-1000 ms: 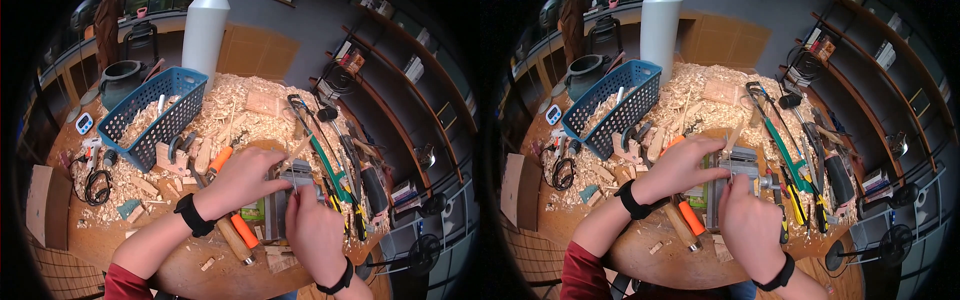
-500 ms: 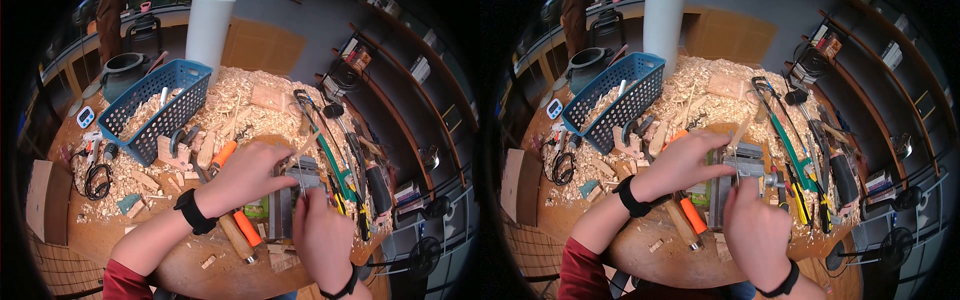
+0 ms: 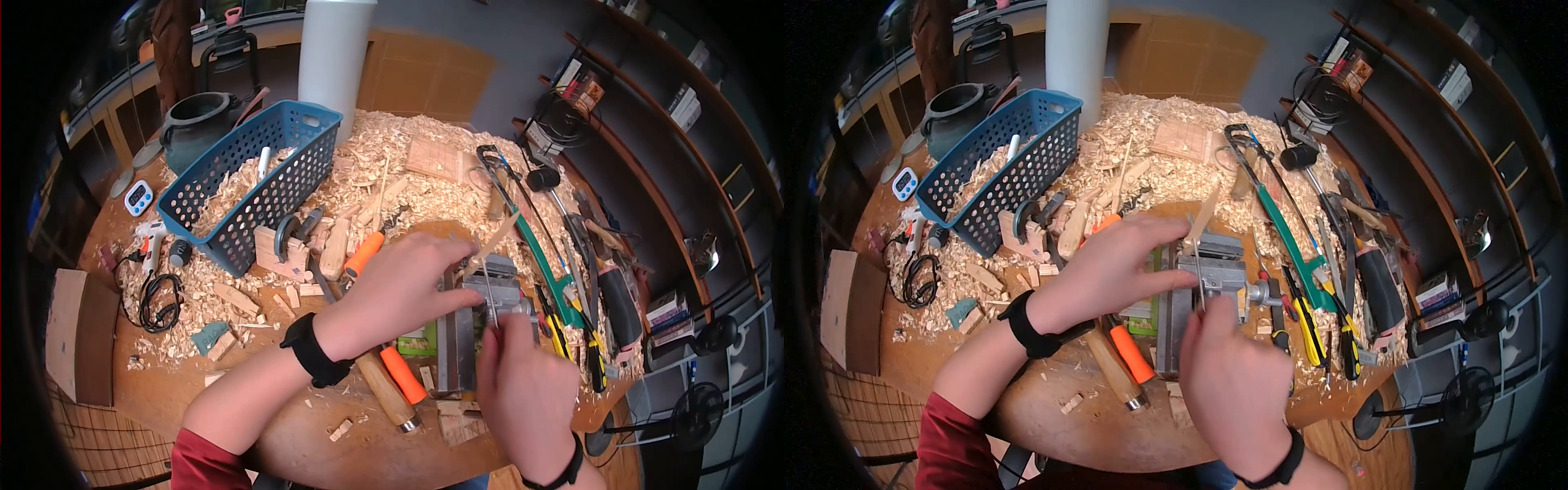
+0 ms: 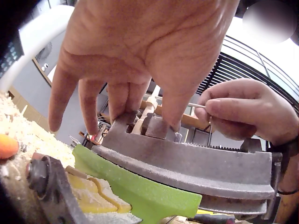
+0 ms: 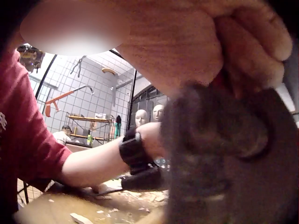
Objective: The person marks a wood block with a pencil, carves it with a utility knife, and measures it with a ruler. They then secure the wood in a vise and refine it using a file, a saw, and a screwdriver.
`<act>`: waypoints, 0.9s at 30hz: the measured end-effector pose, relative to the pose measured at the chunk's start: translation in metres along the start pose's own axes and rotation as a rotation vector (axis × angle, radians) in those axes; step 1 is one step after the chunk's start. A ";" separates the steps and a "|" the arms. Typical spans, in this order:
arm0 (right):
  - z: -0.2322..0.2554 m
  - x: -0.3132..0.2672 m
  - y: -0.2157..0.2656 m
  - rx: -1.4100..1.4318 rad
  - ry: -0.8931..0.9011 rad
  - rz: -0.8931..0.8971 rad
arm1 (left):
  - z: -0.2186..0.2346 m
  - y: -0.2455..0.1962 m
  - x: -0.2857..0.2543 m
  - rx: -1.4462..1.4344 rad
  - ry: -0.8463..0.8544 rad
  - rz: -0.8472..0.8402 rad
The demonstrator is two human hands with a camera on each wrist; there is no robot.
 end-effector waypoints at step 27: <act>-0.036 -0.086 -0.151 0.945 0.123 -0.491 | -0.002 -0.006 0.003 -0.061 0.056 -0.004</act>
Point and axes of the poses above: each hand's wrist, its own x-axis towards the middle knuckle, its own z-axis out of the back of the hand, y = z × x, the point moved 10 cm from there along x, towards the middle knuckle, and after that the axes turned 9 degrees about y, right-handed, at the moved point
